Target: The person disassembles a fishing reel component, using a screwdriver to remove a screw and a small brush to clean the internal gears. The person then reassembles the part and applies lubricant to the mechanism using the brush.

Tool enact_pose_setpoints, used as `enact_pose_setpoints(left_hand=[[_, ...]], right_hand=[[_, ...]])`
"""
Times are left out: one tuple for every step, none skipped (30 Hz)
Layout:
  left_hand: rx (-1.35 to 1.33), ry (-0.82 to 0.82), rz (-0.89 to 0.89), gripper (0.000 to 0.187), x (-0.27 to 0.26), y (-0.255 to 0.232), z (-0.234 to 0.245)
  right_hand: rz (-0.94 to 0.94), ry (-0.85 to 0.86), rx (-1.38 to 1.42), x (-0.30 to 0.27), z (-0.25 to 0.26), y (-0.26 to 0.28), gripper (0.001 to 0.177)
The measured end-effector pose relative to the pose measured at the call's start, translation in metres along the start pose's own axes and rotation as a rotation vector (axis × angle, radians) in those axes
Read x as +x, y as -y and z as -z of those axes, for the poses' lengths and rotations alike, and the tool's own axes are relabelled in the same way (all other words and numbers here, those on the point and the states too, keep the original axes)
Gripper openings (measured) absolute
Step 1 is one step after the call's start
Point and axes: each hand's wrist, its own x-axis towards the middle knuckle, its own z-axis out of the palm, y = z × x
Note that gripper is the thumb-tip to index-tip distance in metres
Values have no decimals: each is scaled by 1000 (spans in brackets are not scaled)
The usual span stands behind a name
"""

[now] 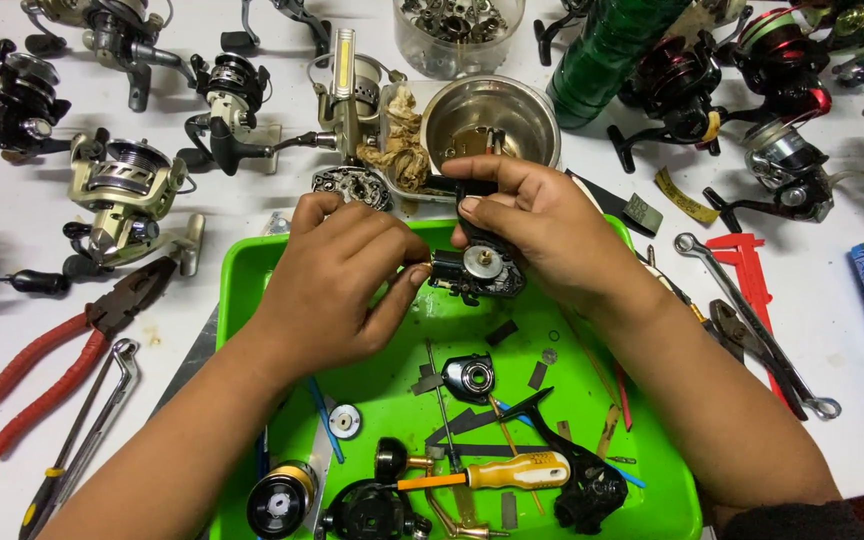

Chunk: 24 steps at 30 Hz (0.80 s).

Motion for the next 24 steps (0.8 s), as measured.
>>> enact_pose_setpoints(left_hand=[[1, 0, 0, 12, 0, 0, 0], [-1, -8, -6, 11, 1, 0, 1], [-3, -17, -11, 10, 1, -1, 2], [-2, -17, -12, 10, 1, -1, 2], [-11, -24, -16, 8, 2, -1, 3], [-21, -30, -20, 6, 3, -1, 3], [-21, -31, -21, 6, 2, -1, 3], [-23, -34, -23, 6, 2, -1, 3], [-25, -36, -27, 6, 2, 0, 3], [-25, -35, -29, 6, 3, 0, 3], [-43, -40, -35, 5, 3, 0, 3], [-60, -45, -41, 5, 3, 0, 2], [-59, -45, -45, 5, 3, 1, 3], [-84, -33, -27, 5, 4, 1, 3], [-111, -19, -9, 6, 3, 1, 3], [-112, -17, -11, 6, 2, 1, 3], [-177, 15, 36, 10, 1, 1, 2], [-241, 49, 84, 14, 0, 0, 2], [-244, 49, 80, 14, 5, -5, 8], [-381, 115, 275, 19, 9, -10, 13], [-515, 186, 468, 25, 14, -15, 19], [-515, 187, 462, 25, 17, -12, 18], [-771, 240, 680, 26, 20, -9, 18], [-1024, 291, 900, 27, 23, -6, 17]], right_hand=[[1, 0, 0, 0, 0, 0, 44], [4, 0, -1, 0, 0, -1, 44], [7, -1, -2, 1, 1, -1, 43], [8, 0, -2, 0, 0, 0, 43], [8, -4, -7, 0, 0, 1, 43], [8, -7, -12, -1, -1, 3, 43], [8, -8, -13, 0, -1, 2, 43], [9, -8, -10, 0, 0, 1, 43], [11, -10, -5, 0, 0, 0, 43], [12, -10, -5, 1, 0, 1, 43], [17, -11, -6, 0, 0, 1, 43], [22, -11, -7, 0, -1, 2, 43], [26, -13, -7, 1, 0, 2, 43], [45, -6, -29, 1, 0, 2, 43], [62, 0, -49, 1, 1, 1, 43], [63, -2, -48, -1, -1, 4, 43], [85, -4, -106, -3, -2, 8, 43], [107, -6, -165, -5, -3, 12, 44], [108, -10, -166, -8, -5, 16, 44], [141, -19, -182, -11, -6, 20, 44], [177, -29, -198, -15, -7, 23, 44], [181, -33, -199, -16, -6, 28, 44], [218, 5, -218, -18, -4, 34, 46], [256, 42, -238, -20, -3, 39, 48]])
